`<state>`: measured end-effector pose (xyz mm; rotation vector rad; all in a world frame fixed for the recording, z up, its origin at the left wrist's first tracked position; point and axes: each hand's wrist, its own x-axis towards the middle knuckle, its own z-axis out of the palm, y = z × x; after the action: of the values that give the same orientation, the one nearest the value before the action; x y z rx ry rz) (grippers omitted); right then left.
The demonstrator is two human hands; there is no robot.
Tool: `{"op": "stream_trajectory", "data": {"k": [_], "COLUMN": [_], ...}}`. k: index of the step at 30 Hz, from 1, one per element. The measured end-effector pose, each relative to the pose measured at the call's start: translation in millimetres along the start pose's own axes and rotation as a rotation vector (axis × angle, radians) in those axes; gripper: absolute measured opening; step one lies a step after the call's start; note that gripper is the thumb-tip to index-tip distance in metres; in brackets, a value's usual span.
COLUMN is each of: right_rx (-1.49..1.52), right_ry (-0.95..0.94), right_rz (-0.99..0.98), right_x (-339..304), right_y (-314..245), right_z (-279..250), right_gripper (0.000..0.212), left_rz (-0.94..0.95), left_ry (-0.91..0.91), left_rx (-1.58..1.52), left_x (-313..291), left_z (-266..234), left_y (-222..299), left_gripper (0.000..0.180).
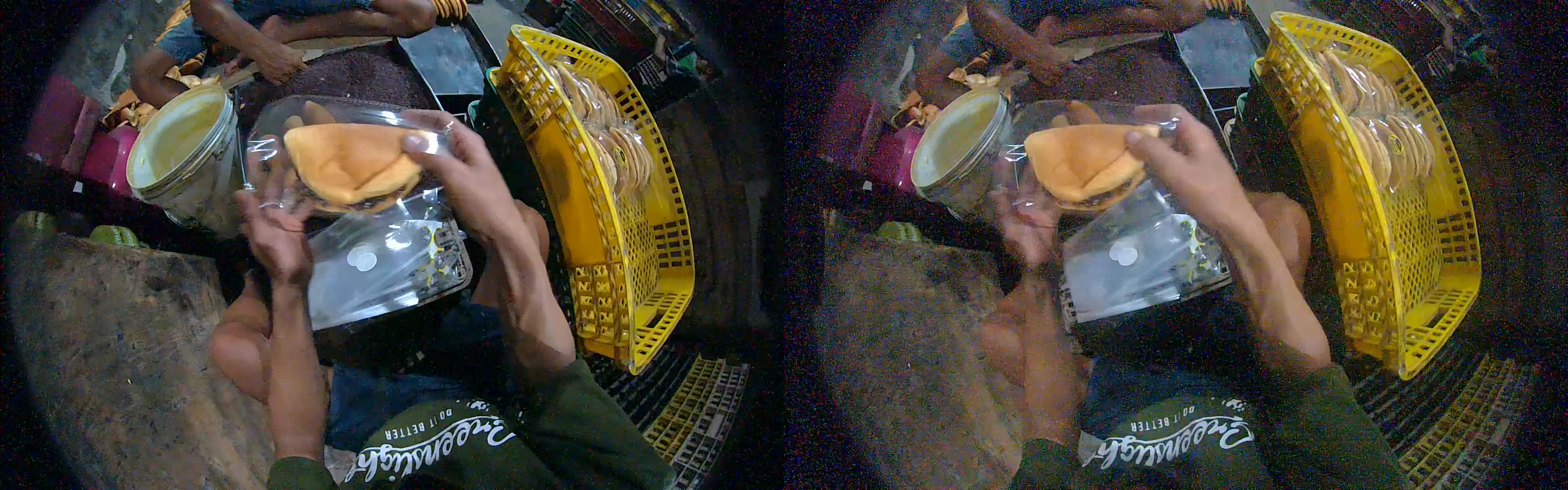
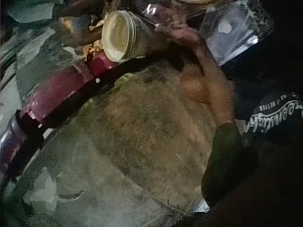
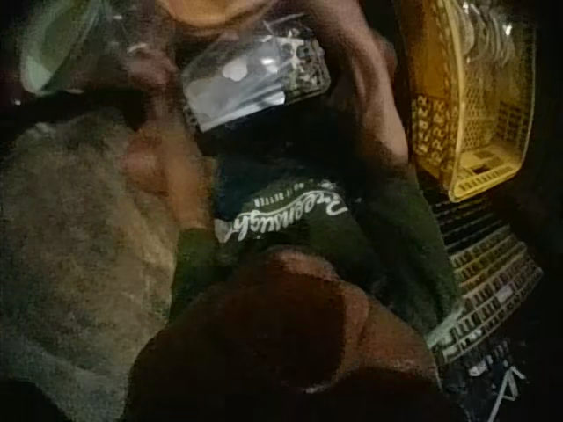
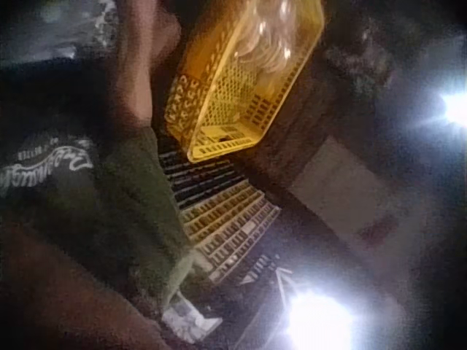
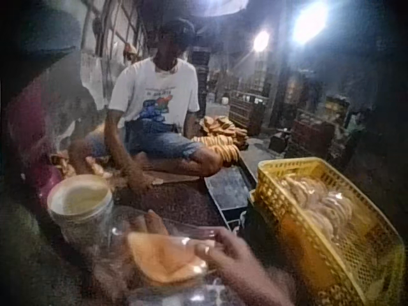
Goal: The person sits on the floor and repeatedly picks up small bread rolls, places them into clear plastic bags, and arranges the sealed packages into a yellow basket. A coworker in the background handles flatbreads and a container of liquid.
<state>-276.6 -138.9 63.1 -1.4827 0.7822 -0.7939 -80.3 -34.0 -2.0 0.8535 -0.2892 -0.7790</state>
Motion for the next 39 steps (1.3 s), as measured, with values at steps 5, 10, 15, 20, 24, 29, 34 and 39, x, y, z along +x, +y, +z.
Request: {"op": "stream_trajectory", "data": {"k": [5, 10, 15, 20, 24, 29, 34, 39], "right_rx": [0.049, -0.763, -1.239, -1.029, -1.221, -1.184, -0.959, -0.876], "right_ry": [0.018, 0.334, 0.254, 0.368, 0.338, 0.131, 0.393, 0.357], "right_rz": [-0.211, -0.753, -0.748, -0.106, -0.164, 0.002, -0.359, -0.452], "right_x": [-34, -38, -43, -74, -139, -214, -257, -244], "right_y": [-10, 4, -7, -95, -139, 30, 80, 94], "right_z": [33, 76, 55, -38, -103, -107, -73, -59], "right_gripper": [0.052, 0.024, 0.044, 0.062, 0.080, 0.056, 0.051, 0.050], "left_rz": [-0.006, -0.327, -0.204, -0.399, 0.045, -0.223, -0.222, -0.016], "left_ry": [0.048, 0.003, -0.160, -0.423, -0.641, -0.685, -0.714, -0.520], "left_rx": [0.336, -0.256, 0.215, 0.418, 1.521, 1.223, 1.084, 0.963], "left_x": [-14, -15, -24, -7, -3, -52, -50, -57], "left_z": [-1, -6, 9, 10, -9, 38, 3, 18], "left_y": [-17, -4, -26, -9, -63, -94, -91, -83], "left_gripper": [0.057, 0.057, 0.066, 0.064, 0.058, 0.051, 0.038, 0.034]}}
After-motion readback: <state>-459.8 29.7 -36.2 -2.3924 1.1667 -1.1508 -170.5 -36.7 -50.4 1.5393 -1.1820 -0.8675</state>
